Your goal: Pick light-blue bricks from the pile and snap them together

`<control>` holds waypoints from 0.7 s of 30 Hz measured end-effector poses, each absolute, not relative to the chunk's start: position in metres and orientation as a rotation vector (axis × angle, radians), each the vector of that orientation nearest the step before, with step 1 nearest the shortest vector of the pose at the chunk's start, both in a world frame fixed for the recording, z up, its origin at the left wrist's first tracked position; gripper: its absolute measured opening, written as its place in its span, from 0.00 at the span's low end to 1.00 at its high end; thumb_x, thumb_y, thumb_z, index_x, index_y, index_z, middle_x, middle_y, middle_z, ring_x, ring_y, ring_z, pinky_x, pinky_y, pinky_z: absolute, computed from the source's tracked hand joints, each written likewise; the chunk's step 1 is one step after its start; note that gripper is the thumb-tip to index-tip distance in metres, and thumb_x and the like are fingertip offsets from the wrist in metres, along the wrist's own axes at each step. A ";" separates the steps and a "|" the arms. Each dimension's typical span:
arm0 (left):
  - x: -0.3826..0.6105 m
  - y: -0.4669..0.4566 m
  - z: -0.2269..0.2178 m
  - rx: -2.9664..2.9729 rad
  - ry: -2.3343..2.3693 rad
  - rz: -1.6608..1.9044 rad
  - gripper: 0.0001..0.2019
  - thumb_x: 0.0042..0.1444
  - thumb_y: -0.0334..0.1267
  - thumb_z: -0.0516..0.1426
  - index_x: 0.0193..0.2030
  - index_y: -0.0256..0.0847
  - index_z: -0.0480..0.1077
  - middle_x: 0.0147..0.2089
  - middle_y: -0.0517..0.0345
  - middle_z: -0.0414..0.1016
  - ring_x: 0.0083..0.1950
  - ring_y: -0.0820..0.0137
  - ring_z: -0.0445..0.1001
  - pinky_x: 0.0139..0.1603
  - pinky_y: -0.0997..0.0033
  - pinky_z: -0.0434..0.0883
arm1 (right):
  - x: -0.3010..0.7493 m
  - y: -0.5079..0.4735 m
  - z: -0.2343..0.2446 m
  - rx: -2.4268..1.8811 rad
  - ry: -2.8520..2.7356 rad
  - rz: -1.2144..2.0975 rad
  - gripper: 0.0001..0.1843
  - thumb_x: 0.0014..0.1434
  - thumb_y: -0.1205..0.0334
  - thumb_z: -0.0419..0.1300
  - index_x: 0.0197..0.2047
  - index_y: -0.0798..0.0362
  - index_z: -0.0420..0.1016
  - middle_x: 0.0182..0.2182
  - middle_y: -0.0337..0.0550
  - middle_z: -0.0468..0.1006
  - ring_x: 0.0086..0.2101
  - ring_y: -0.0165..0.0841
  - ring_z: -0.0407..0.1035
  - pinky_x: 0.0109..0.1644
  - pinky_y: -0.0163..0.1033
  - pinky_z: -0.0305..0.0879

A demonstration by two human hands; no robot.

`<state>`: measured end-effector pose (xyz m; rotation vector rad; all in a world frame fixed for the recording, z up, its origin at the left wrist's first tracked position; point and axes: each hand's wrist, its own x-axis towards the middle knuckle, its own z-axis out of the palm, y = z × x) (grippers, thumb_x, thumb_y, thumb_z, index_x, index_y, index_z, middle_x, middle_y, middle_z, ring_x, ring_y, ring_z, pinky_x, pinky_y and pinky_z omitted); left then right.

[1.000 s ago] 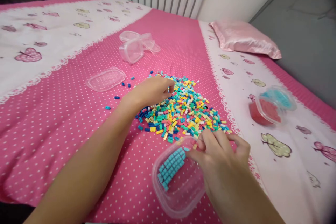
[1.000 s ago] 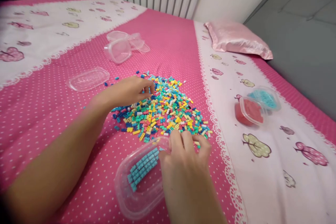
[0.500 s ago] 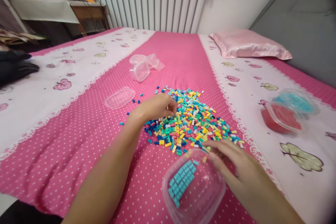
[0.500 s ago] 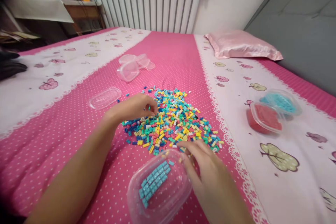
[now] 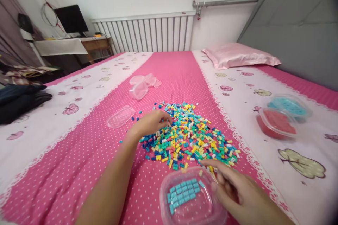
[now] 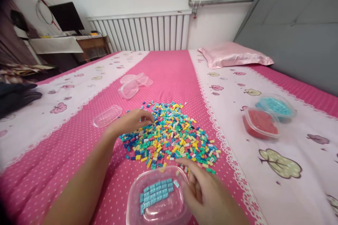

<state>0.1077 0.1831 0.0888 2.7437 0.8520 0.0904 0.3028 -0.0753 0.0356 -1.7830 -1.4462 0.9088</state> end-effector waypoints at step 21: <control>0.140 0.154 0.075 3.106 0.713 0.005 0.07 0.63 0.33 0.60 0.42 0.42 0.81 0.45 0.49 0.79 0.52 0.58 0.73 0.52 0.59 0.63 | 0.304 -0.072 0.053 -1.958 -1.337 0.547 0.29 0.70 0.37 0.47 0.56 0.45 0.78 0.36 0.45 0.83 0.41 0.43 0.80 0.42 0.44 0.74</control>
